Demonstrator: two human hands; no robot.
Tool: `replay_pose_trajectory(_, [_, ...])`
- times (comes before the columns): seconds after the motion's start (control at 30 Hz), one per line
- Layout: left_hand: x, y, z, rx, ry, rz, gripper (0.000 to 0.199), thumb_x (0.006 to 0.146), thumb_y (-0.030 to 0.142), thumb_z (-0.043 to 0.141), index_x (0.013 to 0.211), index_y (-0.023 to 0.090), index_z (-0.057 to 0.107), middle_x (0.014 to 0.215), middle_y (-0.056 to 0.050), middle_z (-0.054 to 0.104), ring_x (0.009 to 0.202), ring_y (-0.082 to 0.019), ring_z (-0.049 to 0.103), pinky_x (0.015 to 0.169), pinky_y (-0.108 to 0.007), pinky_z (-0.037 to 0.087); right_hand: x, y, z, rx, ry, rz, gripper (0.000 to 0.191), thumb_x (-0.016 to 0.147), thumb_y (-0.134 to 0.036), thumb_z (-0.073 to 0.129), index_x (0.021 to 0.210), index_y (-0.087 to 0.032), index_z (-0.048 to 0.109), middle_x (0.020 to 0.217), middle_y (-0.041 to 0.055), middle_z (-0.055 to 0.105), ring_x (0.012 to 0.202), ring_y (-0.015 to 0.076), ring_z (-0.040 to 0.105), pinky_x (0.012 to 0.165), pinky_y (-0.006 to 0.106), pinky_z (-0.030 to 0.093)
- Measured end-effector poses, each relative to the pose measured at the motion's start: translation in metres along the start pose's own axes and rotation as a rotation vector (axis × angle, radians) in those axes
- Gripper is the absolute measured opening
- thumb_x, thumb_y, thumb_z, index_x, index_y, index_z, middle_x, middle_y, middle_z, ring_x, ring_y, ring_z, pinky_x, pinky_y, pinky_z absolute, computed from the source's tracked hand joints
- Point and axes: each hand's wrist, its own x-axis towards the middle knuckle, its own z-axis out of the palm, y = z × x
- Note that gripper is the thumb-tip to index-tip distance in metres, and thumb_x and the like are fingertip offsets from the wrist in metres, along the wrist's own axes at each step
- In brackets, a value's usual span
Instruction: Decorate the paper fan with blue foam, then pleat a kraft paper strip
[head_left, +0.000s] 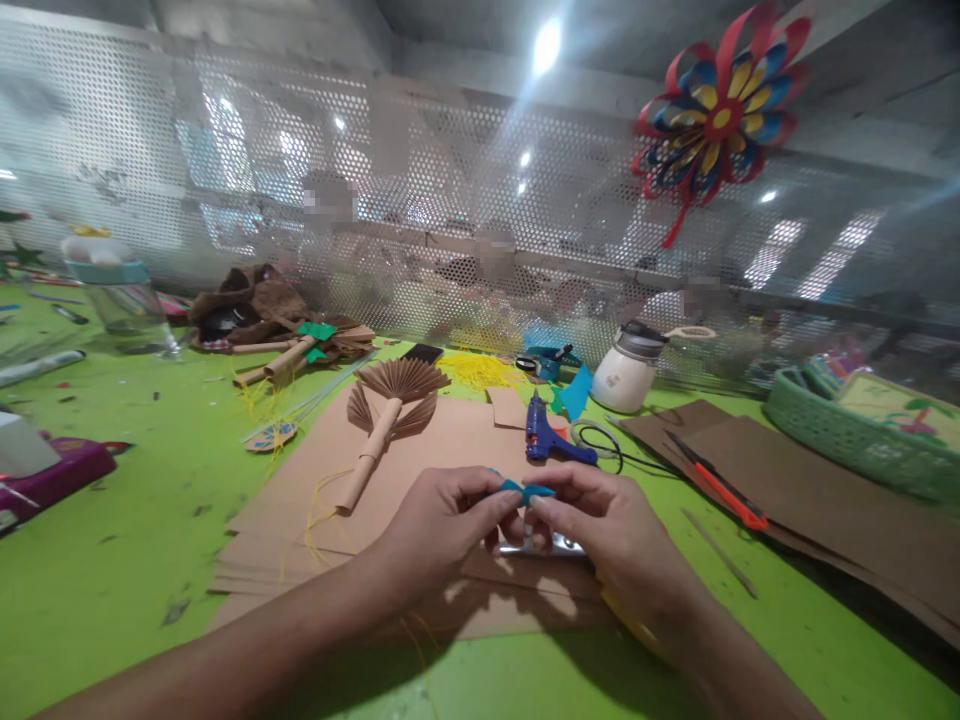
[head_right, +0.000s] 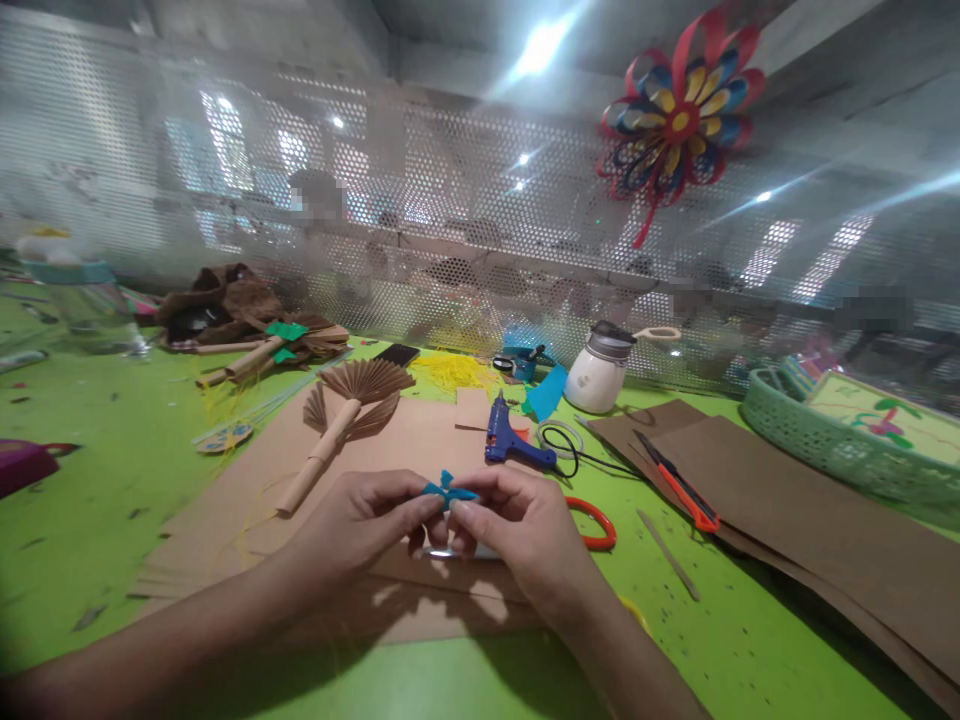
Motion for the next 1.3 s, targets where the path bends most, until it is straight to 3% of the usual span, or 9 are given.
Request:
replay_pose_trajectory(0.1, [0.001,-0.001,-0.002,0.017,0.017,0.022,0.021,0.078,0.031,0.059,0.070,0.013,0.068,0.064,-0.004,0.066,0.058,-0.013,0.056,0.058,-0.024,0.045,0.001,0.000,-0.004,-0.036,0.017,-0.012,0.024,0.071,-0.030,0.076,0.090,-0.016,0.068,0.075,0.0051,0.071,0.063,0.0132,0.061,0.062,0.026,0.049])
replay_pose_trajectory(0.37, [0.002,-0.003,-0.002,0.035,0.041,0.008,0.019,0.077,0.030,0.060,0.068,0.014,0.064,0.061,-0.003,0.063,0.055,-0.011,0.053,0.055,-0.023,0.041,0.001,0.000,-0.004,-0.077,-0.027,-0.022,0.020,0.080,-0.035,0.067,0.079,-0.015,0.069,0.067,0.0030,0.067,0.059,0.0108,0.057,0.060,0.024,0.047])
replay_pose_trajectory(0.63, [0.005,-0.005,-0.005,-0.047,-0.050,-0.013,0.023,0.079,0.035,0.059,0.080,0.013,0.064,0.072,-0.004,0.066,0.064,-0.013,0.057,0.061,-0.024,0.044,0.001,0.003,0.002,-0.011,-0.017,0.013,0.022,0.080,-0.035,0.067,0.075,-0.013,0.068,0.069,0.0032,0.067,0.057,0.0092,0.055,0.058,0.023,0.047])
replay_pose_trajectory(0.8, [0.002,0.001,-0.003,-0.072,-0.090,-0.061,0.022,0.080,0.034,0.058,0.074,0.014,0.063,0.072,-0.004,0.067,0.063,-0.012,0.056,0.062,-0.023,0.042,0.003,0.009,0.004,0.037,-0.016,-0.007,0.025,0.078,-0.038,0.068,0.075,-0.013,0.066,0.067,0.0034,0.065,0.057,0.0108,0.056,0.056,0.024,0.046])
replay_pose_trajectory(1.1, [0.004,-0.009,-0.006,-0.322,-0.041,-0.101,0.021,0.075,0.033,0.069,0.073,0.013,0.062,0.068,-0.002,0.065,0.062,-0.012,0.057,0.062,-0.024,0.041,0.002,0.011,0.010,0.045,0.087,-0.081,0.022,0.078,-0.036,0.069,0.073,-0.015,0.063,0.065,0.0006,0.063,0.054,0.0093,0.053,0.053,0.023,0.045])
replay_pose_trajectory(1.3, [0.006,-0.011,-0.006,-0.485,-0.075,-0.130,0.019,0.077,0.029,0.068,0.076,0.011,0.066,0.073,-0.004,0.066,0.066,-0.011,0.058,0.060,-0.021,0.039,0.002,0.017,0.016,0.129,0.119,-0.095,0.019,0.080,-0.033,0.068,0.075,-0.015,0.063,0.068,0.0006,0.064,0.056,0.0090,0.053,0.054,0.022,0.044])
